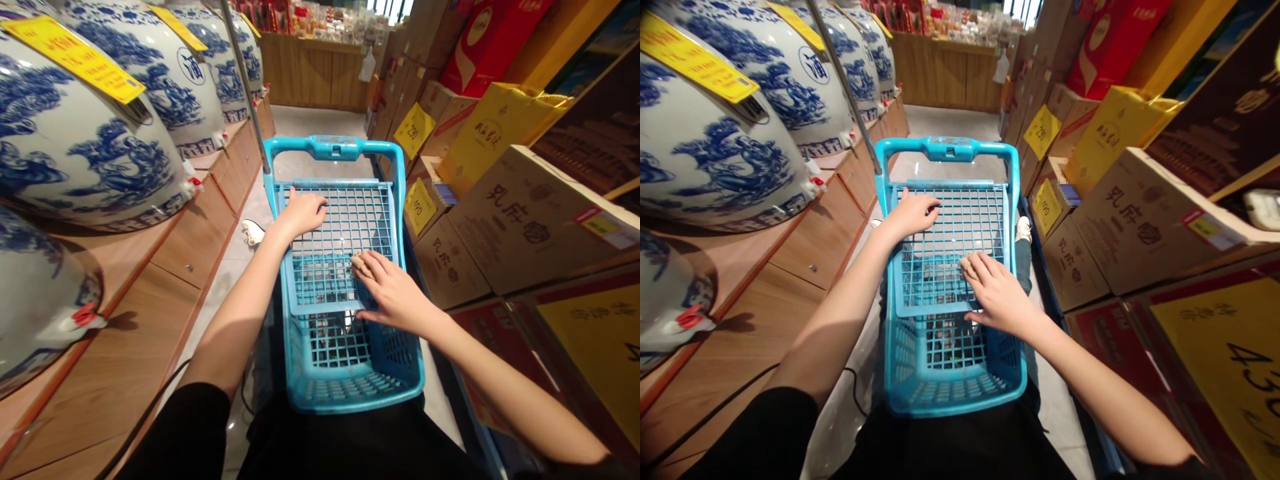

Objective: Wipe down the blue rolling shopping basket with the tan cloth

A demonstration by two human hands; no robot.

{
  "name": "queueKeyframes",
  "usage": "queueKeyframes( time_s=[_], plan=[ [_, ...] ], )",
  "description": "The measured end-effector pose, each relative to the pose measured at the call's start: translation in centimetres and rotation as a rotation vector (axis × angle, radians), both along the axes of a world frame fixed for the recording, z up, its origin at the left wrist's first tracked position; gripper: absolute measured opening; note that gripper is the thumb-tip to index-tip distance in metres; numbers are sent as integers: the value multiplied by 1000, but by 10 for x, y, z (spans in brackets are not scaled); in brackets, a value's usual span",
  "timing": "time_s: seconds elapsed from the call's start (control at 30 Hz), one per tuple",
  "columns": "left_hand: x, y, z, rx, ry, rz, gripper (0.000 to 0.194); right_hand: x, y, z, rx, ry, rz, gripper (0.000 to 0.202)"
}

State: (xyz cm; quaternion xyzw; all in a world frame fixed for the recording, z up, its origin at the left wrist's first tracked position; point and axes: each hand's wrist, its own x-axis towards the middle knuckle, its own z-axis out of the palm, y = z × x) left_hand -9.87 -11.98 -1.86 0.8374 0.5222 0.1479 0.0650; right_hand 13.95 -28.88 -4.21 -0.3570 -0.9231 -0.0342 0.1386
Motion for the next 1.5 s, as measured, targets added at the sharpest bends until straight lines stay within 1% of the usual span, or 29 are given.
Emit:
queueKeyframes(
  time_s=[0.03, 0.07, 0.17, 0.23, 0.3, 0.4, 0.5, 0.57, 0.63, 0.67, 0.7, 0.73, 0.77, 0.8, 0.83, 0.87, 0.9, 0.97, 1.03, 1.1, 1.2, 1.23, 1.3, 1.4, 1.5],
  plan=[
    [0, 1, 1, -2, 5, -2, 40, 0, -3, -2, 26, -29, 4, 82],
    [0, 1, 2, -2, 4, -3, 40, 0, -6, -4, 45, -46, 20, 77],
    [-4, 2, 6, 10, -24, -16, 39, 2, -8, 0, 125, -12, 123, 54],
    [-6, 4, 11, 20, -48, -28, 37, 5, -8, 10, 221, 71, 169, 46],
    [-9, 6, 18, 7, -66, -53, 37, 8, -7, 26, 303, 145, 181, 43],
    [-12, 7, 33, -8, -59, -76, 39, 11, -4, 48, 349, 190, 171, 39],
    [-21, 0, 49, 94, -75, -10, 38, 10, -2, 60, 383, 195, 189, 34],
    [-32, -15, 54, 163, -185, 37, 37, 10, -2, 62, 411, 202, 199, 33],
    [-44, -38, 50, 160, -372, 37, 35, 10, -2, 61, 412, 213, 190, 34],
    [-48, -51, 43, 136, -490, 29, 34, 11, -2, 60, 404, 222, 180, 35],
    [-51, -66, 35, 114, -618, 47, 34, 11, -2, 59, 392, 231, 173, 37],
    [-51, -80, 24, 98, -761, 110, 34, 11, -3, 57, 379, 239, 167, 38],
    [-50, -94, 14, 76, -931, 208, 37, 12, -3, 55, 367, 245, 165, 39],
    [-47, -105, 3, 16, -1121, 302, 44, 12, -3, 54, 360, 250, 166, 40],
    [-43, -115, -6, -96, -1310, 357, 52, 12, -4, 53, 355, 254, 170, 40],
    [-38, -122, -12, -215, -1472, 382, 57, 12, -4, 52, 349, 257, 175, 40],
    [-33, -127, -16, -319, -1599, 380, 59, 12, -5, 52, 338, 263, 182, 40],
    [-23, -130, -17, -495, -1776, 304, 58, 12, -7, 54, 279, 280, 184, 41],
    [-16, -129, -12, -601, -1882, 212, 55, 12, -8, 58, 178, 295, 174, 41],
    [-12, -128, -8, -691, -1971, 182, 54, 9, -7, 62, 38, 294, 180, 45],
    [-6, -129, -7, -819, -2071, 244, 51, -2, -3, 68, -163, 241, 262, 54],
    [-5, -130, -8, -837, -2094, 268, 50, -8, 0, 69, -204, 216, 302, 56],
    [-3, -132, -7, -823, -2125, 290, 50, -23, 8, 69, -231, 174, 393, 57],
    [-2, -136, -4, -764, -2107, 285, 50, -45, 34, 66, -226, 143, 492, 57],
    [-3, -141, -2, -688, -2075, 279, 51, -62, 81, 62, -190, 127, 510, 58]
  ],
)
